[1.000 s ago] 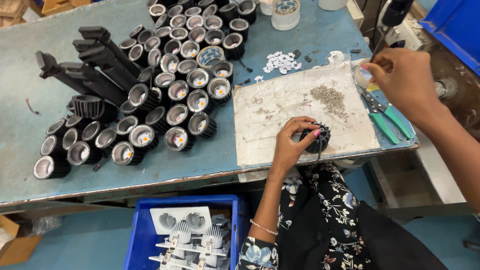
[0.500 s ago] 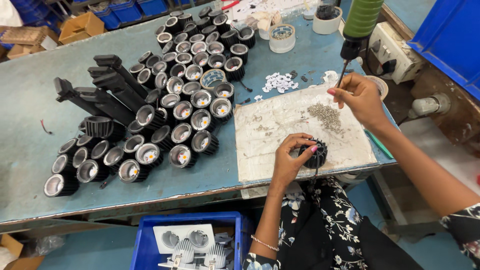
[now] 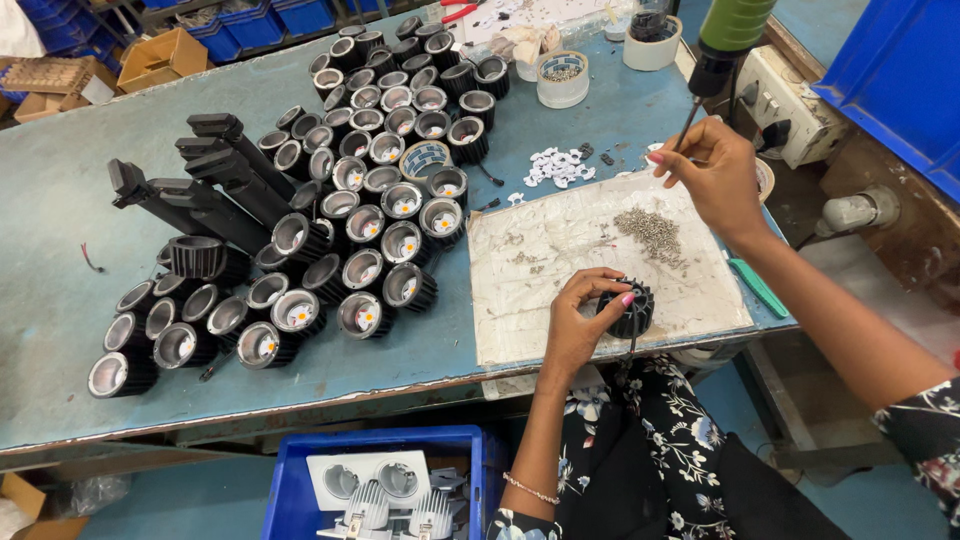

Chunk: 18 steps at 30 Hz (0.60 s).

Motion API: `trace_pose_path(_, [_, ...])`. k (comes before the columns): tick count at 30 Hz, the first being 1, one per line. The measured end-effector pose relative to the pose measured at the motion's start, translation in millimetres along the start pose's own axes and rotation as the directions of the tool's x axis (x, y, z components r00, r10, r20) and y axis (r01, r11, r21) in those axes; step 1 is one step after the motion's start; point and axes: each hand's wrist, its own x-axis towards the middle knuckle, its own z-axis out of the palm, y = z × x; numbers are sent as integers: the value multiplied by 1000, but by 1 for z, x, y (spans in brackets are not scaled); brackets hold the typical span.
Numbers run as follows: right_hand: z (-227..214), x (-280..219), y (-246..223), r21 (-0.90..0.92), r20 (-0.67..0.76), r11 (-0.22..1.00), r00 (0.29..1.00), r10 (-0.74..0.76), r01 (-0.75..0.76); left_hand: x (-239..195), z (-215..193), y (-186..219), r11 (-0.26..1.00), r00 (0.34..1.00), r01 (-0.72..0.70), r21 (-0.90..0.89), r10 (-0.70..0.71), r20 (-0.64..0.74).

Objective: The person uses an electric screwdriver to secure internal components into black LED housings and applies circular stickers to the finished assemblies.

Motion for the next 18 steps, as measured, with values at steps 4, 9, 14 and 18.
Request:
trace_pose_path(4, [-10, 2, -10, -435, -15, 900, 999, -43, 32, -1, 0, 1, 1000, 1000, -15, 25, 15, -5])
trace_pose_path(9, [-33, 6, -17, -646, 82, 761, 997, -12, 62, -1, 0, 1, 1000, 1000, -10, 14, 10, -5])
trace_pose_path(14, [-47, 7, -22, -690, 114, 724, 991, 70, 28, -1, 0, 1, 999, 1000, -17, 28, 18, -10])
trace_pose_path(18, [-58, 9, -25, -728, 169, 686, 970, 176, 2, -1, 0, 2, 999, 1000, -24, 30, 24, -10])
